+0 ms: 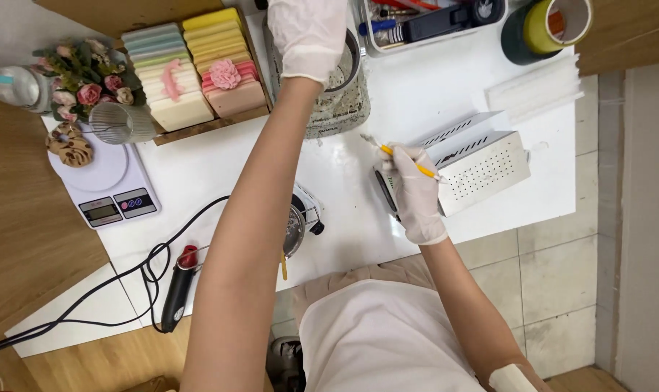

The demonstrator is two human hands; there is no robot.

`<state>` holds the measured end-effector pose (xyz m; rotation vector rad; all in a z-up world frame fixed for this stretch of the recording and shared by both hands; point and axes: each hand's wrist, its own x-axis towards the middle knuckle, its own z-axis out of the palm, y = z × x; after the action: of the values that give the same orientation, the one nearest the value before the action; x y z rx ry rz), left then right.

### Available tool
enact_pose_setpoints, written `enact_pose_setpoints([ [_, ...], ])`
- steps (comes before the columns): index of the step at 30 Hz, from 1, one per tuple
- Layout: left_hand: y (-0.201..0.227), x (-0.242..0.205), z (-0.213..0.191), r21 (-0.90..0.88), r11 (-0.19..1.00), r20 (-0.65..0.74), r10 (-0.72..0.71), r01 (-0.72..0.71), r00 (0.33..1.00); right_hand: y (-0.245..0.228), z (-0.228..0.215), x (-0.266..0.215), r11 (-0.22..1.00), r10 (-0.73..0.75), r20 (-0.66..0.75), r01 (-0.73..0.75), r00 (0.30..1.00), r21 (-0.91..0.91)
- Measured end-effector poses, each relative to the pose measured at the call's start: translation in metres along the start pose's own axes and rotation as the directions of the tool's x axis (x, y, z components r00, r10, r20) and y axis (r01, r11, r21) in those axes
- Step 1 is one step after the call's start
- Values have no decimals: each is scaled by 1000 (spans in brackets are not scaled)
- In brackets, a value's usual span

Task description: Cleaning and preparing a candle mold and accessories at a studio workspace.

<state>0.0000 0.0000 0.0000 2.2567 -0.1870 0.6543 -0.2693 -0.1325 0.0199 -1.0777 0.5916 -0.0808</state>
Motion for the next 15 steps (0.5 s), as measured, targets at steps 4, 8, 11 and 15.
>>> enact_pose_setpoints([
  [4, 21, -8, -72, -100, 953, 146, -270, 286, 952, -7, -11, -19, 932, 147, 45, -154, 988, 329],
  [8, 46, -60, -158, -154, 971, 336, -120, 181, 934, -12, -13, -33, 867, 186, 108, -215, 977, 449],
  [11, 66, -129, -216, -133, 990, 365, 94, -48, 926, -16, -8, -45, 846, 215, 127, -250, 968, 472],
  [15, 101, -200, -218, -529, 392, 626, -418, 752, 658, -6, -16, -57, 830, 224, 134, -261, 965, 493],
])
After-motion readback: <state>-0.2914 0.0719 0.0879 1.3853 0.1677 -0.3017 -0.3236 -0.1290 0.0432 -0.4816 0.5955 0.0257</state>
